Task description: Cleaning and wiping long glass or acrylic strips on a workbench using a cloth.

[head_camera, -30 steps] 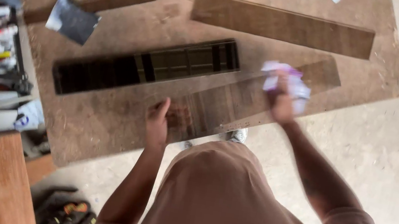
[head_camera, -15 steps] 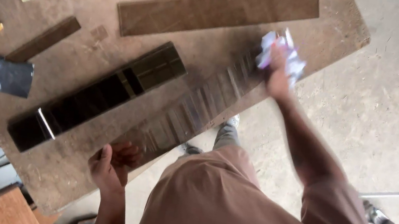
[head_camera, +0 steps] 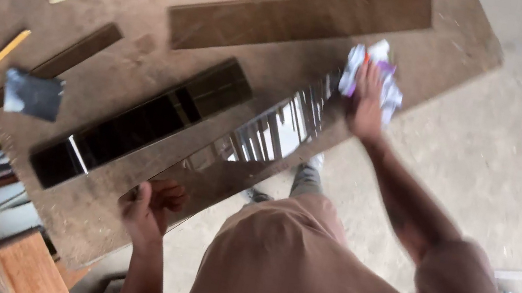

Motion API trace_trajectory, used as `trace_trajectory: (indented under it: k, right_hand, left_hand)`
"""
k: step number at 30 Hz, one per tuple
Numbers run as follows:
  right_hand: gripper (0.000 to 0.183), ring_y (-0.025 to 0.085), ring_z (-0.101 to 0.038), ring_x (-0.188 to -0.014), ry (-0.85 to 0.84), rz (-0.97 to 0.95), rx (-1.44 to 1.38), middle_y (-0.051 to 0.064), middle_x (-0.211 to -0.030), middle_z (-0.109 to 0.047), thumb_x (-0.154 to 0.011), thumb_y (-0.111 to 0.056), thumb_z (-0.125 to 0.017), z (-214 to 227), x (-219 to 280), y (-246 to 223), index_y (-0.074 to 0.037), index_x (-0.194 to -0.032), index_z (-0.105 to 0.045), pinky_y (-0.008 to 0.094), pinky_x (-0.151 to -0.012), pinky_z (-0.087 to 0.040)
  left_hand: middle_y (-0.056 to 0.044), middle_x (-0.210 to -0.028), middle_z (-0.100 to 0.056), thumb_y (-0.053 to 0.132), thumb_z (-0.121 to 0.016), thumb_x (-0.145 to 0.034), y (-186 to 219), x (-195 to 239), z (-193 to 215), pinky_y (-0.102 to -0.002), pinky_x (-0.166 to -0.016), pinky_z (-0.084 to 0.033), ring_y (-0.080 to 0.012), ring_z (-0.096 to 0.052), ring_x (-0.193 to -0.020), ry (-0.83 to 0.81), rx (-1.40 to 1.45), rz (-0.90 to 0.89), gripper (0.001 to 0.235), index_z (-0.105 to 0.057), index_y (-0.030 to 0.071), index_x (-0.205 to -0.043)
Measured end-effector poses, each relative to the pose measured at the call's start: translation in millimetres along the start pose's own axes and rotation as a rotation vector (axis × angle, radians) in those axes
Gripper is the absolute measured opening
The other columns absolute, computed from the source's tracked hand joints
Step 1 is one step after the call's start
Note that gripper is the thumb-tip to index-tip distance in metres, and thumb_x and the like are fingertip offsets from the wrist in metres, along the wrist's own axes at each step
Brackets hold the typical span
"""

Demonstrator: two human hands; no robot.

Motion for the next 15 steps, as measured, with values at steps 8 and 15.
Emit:
trace_trajectory:
  k: [8,15]
  right_hand:
    - [0.081,0.05,-0.034,-0.149,-0.122,0.491,0.119,0.032,-0.162,-0.034,-0.086,-0.026,-0.061,-41,39,-300,0.008,-0.157,-0.038,0.055,-0.123,-0.025]
    - [0.063,0.049,-0.048,-0.14,-0.075,0.8,0.033,0.031,-0.152,-0.048,-0.098,-0.035,-0.047,-62,58,-418,0.005,-0.147,-0.052,0.056,-0.119,-0.036]
  left_hand:
    - [-0.022,-0.17,-0.018,0.08,-0.039,-0.098,-52,-6,29,-0.047,-0.131,-0.012,-0.035,-0.018,-0.157,0.447,0.006,0.321,0.106,-0.022,-0.001,-0.163]
    - [-0.026,-0.17,-0.014,0.085,-0.043,-0.088,7,15,-39,-0.051,-0.131,-0.01,-0.0392,-0.012,-0.157,0.316,0.314,0.409,0.118,-0.014,0.0,-0.164]
Point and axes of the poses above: each hand's wrist, its own x-axis away from the middle knuckle, its own z-axis out of the back of the hand, y = z × x, the point moved 9 cm from there along -x, towards the middle knuckle
